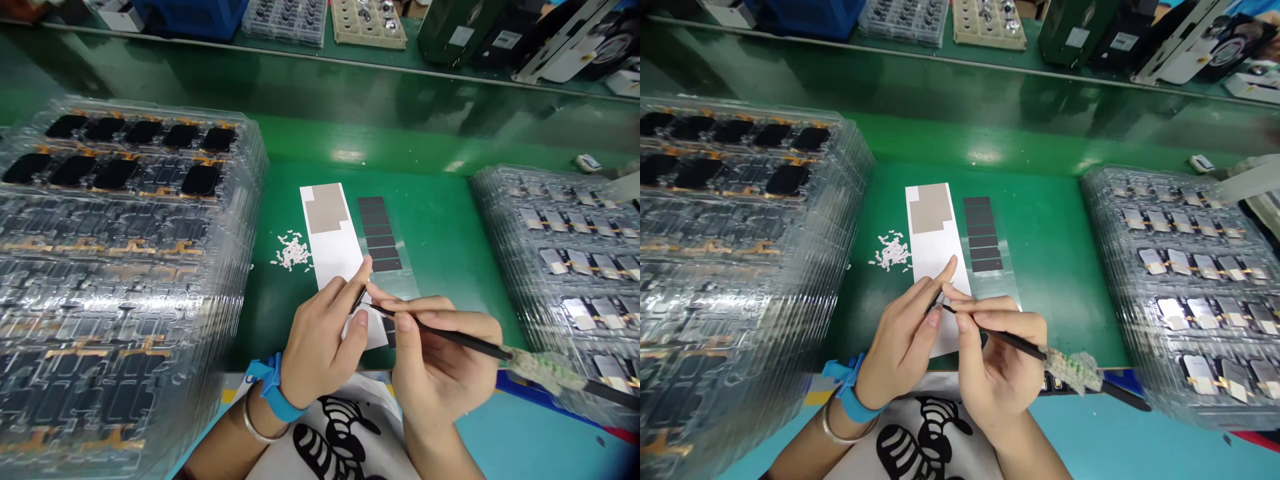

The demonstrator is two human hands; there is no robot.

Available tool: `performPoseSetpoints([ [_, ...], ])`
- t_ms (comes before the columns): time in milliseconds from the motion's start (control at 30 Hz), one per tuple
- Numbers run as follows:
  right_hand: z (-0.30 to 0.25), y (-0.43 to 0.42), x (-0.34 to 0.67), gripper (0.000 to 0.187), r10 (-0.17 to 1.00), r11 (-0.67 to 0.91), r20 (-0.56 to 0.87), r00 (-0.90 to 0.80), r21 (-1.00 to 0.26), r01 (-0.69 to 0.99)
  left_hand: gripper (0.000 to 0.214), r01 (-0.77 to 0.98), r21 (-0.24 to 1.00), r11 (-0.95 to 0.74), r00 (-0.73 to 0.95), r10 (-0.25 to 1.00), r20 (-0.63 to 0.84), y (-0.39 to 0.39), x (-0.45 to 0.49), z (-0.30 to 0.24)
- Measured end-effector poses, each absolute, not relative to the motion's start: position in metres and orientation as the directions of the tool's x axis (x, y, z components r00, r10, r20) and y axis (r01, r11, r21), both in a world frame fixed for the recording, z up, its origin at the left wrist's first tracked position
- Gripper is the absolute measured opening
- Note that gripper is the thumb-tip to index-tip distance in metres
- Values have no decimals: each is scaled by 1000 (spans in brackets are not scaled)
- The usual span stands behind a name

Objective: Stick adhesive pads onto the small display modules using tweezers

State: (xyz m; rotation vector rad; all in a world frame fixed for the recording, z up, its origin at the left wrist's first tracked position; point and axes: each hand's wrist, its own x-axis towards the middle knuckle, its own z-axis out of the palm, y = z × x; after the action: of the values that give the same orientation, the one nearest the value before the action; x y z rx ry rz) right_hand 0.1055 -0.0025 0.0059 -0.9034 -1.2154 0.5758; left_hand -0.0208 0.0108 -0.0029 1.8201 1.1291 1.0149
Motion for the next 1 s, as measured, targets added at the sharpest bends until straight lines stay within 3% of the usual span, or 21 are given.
performPoseSetpoints([
  [767,5,0,107,28,804,519,520,288,-850,85,53,354,888,-294,299,935,190,11,-21,-2],
  [1000,9,2,108,27,838,481,460,294,-877,-2,54,371,880,-297,307,933,186,11,-20,0],
])
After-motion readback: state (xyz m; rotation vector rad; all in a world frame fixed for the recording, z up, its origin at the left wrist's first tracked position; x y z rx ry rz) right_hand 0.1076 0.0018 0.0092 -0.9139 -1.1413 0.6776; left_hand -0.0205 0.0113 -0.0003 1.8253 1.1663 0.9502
